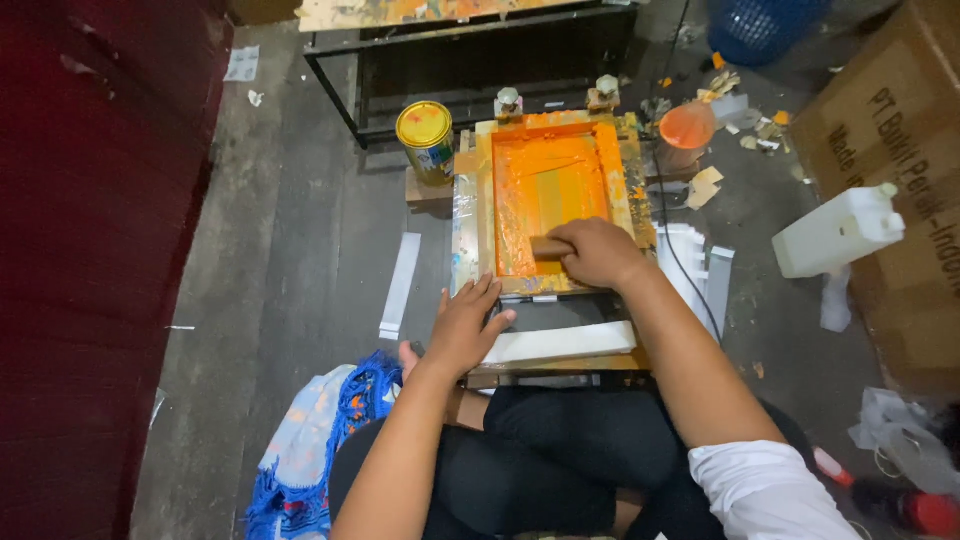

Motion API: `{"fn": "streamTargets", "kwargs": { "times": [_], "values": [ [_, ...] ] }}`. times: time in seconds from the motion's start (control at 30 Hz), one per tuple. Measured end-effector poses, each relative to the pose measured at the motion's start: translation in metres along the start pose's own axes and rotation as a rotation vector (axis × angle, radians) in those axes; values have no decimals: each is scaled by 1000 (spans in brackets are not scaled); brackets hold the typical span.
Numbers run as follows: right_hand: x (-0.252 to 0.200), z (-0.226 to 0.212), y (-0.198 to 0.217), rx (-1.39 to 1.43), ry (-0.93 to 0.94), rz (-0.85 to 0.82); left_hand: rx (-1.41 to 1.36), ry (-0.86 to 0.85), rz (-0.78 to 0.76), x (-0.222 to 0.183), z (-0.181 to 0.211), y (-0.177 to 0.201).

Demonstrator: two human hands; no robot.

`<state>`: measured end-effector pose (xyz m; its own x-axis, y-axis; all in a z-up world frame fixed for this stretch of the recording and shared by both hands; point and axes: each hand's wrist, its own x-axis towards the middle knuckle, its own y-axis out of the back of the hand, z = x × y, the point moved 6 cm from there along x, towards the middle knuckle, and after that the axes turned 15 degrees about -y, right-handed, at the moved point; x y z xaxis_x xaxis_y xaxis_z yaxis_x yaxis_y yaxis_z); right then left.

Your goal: Manual screen printing of orange ink onto white paper strips using a squeegee.

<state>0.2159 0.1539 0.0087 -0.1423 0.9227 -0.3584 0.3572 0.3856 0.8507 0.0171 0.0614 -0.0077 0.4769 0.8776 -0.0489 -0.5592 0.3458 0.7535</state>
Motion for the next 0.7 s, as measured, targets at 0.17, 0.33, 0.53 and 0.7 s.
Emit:
{"fn": "streamTargets", "kwargs": {
  "times": [0.17, 0.33, 0.53, 0.7],
  "values": [
    [-15, 5, -5, 5, -32, -33, 3, 9, 12, -10, 6, -2],
    [-4, 14, -4, 32, -28, 18, 4, 23, 0, -11, 3, -3],
    [19, 26, 1, 155, 22, 200, -2, 15, -7, 3, 1, 0],
    [39, 29, -4, 37, 150, 381, -22, 13, 11, 12, 0, 5]
  ]
}}
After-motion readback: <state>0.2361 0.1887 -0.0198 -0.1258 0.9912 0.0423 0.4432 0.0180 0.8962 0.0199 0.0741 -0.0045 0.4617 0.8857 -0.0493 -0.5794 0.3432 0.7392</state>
